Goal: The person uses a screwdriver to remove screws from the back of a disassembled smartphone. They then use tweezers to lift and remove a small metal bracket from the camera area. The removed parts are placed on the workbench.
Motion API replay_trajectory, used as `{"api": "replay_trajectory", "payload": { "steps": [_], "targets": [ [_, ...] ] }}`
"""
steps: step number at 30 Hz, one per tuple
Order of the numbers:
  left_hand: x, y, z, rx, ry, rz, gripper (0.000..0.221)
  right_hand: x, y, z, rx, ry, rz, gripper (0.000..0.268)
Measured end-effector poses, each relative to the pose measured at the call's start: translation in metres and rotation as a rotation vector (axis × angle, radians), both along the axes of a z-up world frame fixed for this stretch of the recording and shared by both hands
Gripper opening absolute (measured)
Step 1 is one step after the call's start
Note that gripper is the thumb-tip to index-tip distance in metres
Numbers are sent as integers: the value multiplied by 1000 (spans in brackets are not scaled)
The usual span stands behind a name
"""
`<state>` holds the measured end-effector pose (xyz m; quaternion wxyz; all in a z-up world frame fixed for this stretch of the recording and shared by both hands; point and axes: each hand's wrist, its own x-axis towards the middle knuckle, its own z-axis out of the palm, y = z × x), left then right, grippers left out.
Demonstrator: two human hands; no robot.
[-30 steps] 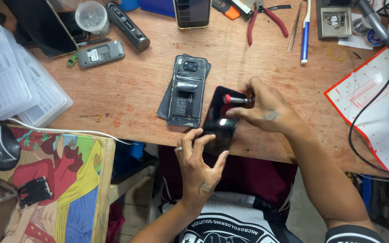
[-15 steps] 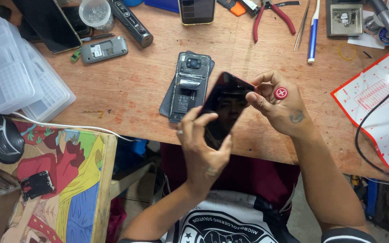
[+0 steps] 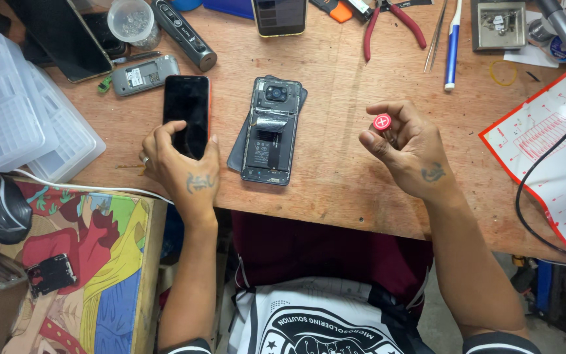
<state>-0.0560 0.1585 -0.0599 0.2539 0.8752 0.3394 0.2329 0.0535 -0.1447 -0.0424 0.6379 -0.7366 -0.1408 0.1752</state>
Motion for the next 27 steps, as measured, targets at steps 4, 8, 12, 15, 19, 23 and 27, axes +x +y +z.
{"api": "replay_trajectory", "payload": {
  "steps": [4, 8, 12, 15, 19, 23, 27],
  "targets": [
    [-2, 4, -4, 30, 40, -11, 52, 3, -5, 2, -10, -7, -39, 37],
    [-5, 2, -5, 52, 73, -4, 52, 3, -8, 3, -11, -18, -57, 36],
    [-7, -6, 1, 90, 10, -39, 55, 4, -9, 1, -27, -48, -50, 33],
    [-9, -30, 6, 58, -150, -47, 55, 5, -11, -2, 27, -48, -27, 32],
    [3, -64, 12, -71, 19, -331, 84, 5, -11, -3, -47, -56, -38, 29],
    [25, -78, 13, 36, 136, -339, 102, 6, -14, -3, 70, -37, -25, 28],
    [32, -85, 11, 27, 125, -328, 94, 9, -18, -1, 21, -59, -37, 26]
  ]
}}
